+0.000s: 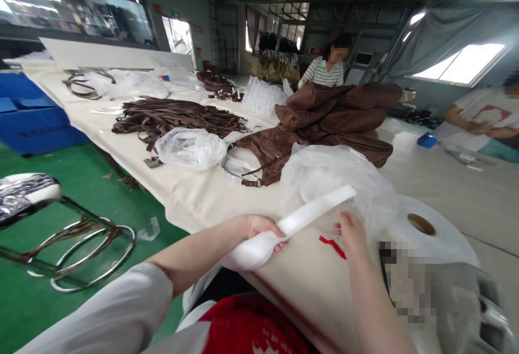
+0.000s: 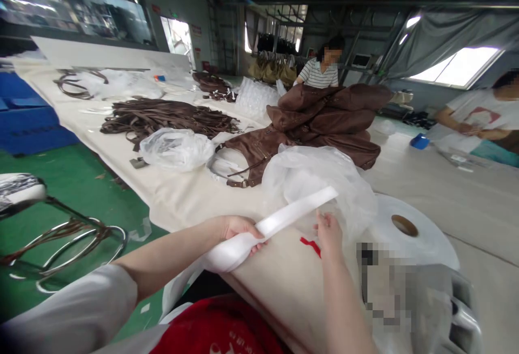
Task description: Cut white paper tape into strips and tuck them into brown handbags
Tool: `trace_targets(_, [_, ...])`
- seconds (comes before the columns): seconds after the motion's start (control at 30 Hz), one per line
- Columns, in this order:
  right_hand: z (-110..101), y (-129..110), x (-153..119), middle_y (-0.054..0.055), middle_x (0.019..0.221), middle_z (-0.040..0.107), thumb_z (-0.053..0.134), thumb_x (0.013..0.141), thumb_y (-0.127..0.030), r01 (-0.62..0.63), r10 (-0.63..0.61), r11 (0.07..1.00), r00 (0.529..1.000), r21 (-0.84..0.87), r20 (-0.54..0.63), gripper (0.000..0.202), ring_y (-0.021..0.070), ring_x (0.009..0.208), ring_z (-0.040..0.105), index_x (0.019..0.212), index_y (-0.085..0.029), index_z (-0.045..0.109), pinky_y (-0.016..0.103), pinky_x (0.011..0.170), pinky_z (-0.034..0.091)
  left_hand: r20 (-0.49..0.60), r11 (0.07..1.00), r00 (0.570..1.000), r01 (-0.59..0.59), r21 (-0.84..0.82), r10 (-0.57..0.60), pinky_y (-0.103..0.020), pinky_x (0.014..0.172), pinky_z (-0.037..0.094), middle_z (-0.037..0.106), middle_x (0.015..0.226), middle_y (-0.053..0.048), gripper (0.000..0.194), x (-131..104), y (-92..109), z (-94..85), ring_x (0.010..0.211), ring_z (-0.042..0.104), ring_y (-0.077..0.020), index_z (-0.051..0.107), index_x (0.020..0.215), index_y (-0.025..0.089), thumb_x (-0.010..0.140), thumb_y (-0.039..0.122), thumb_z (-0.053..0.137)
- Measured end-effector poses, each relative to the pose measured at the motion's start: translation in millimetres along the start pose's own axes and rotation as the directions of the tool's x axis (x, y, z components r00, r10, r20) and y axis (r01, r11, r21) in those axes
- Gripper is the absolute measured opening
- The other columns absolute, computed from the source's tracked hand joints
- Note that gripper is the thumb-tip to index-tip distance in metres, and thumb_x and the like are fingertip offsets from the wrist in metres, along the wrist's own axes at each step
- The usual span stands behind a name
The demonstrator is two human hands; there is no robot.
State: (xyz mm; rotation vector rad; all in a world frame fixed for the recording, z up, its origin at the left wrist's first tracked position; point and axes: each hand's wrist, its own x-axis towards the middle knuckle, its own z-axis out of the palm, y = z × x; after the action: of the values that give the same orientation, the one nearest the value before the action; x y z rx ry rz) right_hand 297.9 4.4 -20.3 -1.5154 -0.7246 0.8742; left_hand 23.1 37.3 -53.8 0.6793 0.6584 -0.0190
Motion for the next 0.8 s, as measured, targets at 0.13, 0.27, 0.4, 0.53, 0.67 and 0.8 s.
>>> trace_targets(0.13, [9, 13, -37, 0.001, 0.067, 0.068, 0.076, 0.067, -0.050, -0.081, 0.087, 0.996, 0.982, -0.042, 0.168, 0.039, 0.0093, 0.044, 0.052, 0.082, -0.016, 0.065, 0.019, 0.036, 0.033, 0.019, 1.000, 1.000, -0.021, 0.016, 0.021, -0.029, 0.068, 0.051, 0.068, 0.075, -0.004, 0.017, 1, -3, -1.8, 0.065, 0.063, -0.0155, 0.068, 0.088, 0.010, 0.073, 0.017, 0.070])
trace_targets(0.27, [40, 23, -69, 0.007, 0.069, 0.071, 0.075, 0.067, -0.056, -0.224, 0.227, 0.973, 0.898, -0.053, 0.377, 0.043, 0.0099, 0.037, 0.052, 0.078, -0.014, 0.068, 0.018, 0.031, 0.025, 0.039, 0.997, 0.998, -0.047, 0.064, 0.045, -0.031, 0.066, 0.051, 0.069, 0.074, -0.005, 0.024, 3, -6, 3.3, 0.062, 0.062, -0.0169, 0.068, 0.084, 0.012, 0.066, 0.026, 0.077])
trace_targets(0.4, [62, 28, -84, -0.001, 0.044, 0.054, 0.072, 0.066, -0.062, -0.303, 0.246, 0.952, 0.844, 0.046, 0.476, 0.049, 0.0093, 0.036, 0.045, 0.066, -0.015, 0.063, 0.018, 0.032, 0.022, 0.067, 0.993, 0.995, -0.076, 0.094, 0.070, -0.032, 0.068, 0.051, 0.069, 0.075, -0.005, 0.034, 1, -16, 16.8, 0.061, 0.062, -0.0170, 0.069, 0.089, 0.012, 0.063, 0.031, 0.079])
trace_targets(0.53, [69, 31, -86, -0.008, 0.042, 0.043, 0.078, 0.056, -0.062, -0.311, 0.216, 0.935, 0.882, 0.172, 0.420, 0.050, 0.0051, 0.035, 0.031, 0.061, -0.018, 0.053, 0.018, 0.033, 0.018, 0.001, 0.949, 0.965, -0.259, 0.181, 0.263, -0.033, 0.075, 0.049, 0.071, 0.085, -0.009, 0.045, -8, -21, 35.1, 0.072, 0.065, -0.0195, 0.070, 0.096, 0.012, 0.067, 0.045, 0.078])
trace_targets(0.67, [71, 31, -81, -0.009, 0.044, 0.043, 0.081, 0.055, -0.056, -0.316, 0.229, 0.926, 0.905, 0.207, 0.360, 0.046, 0.0058, 0.037, 0.033, 0.064, -0.020, 0.054, 0.019, 0.032, 0.020, -0.334, 0.824, 0.807, -0.297, 0.482, 0.486, -0.035, 0.082, 0.046, 0.070, 0.100, -0.013, 0.054, -16, -9, 45.7, 0.091, 0.063, -0.0264, 0.068, 0.100, 0.009, 0.074, 0.057, 0.067])
trace_targets(0.8, [76, 30, -71, -0.006, 0.050, 0.052, 0.082, 0.056, -0.052, -0.302, 0.228, 0.937, 0.911, 0.178, 0.345, 0.043, 0.0074, 0.039, 0.038, 0.071, -0.020, 0.056, 0.020, 0.033, 0.027, -0.467, 0.812, 0.719, -0.236, 0.533, 0.516, -0.036, 0.091, 0.040, 0.067, 0.105, -0.014, 0.049, -12, 1, 44.2, 0.107, 0.055, -0.0316, 0.067, 0.092, 0.011, 0.067, 0.053, 0.075])
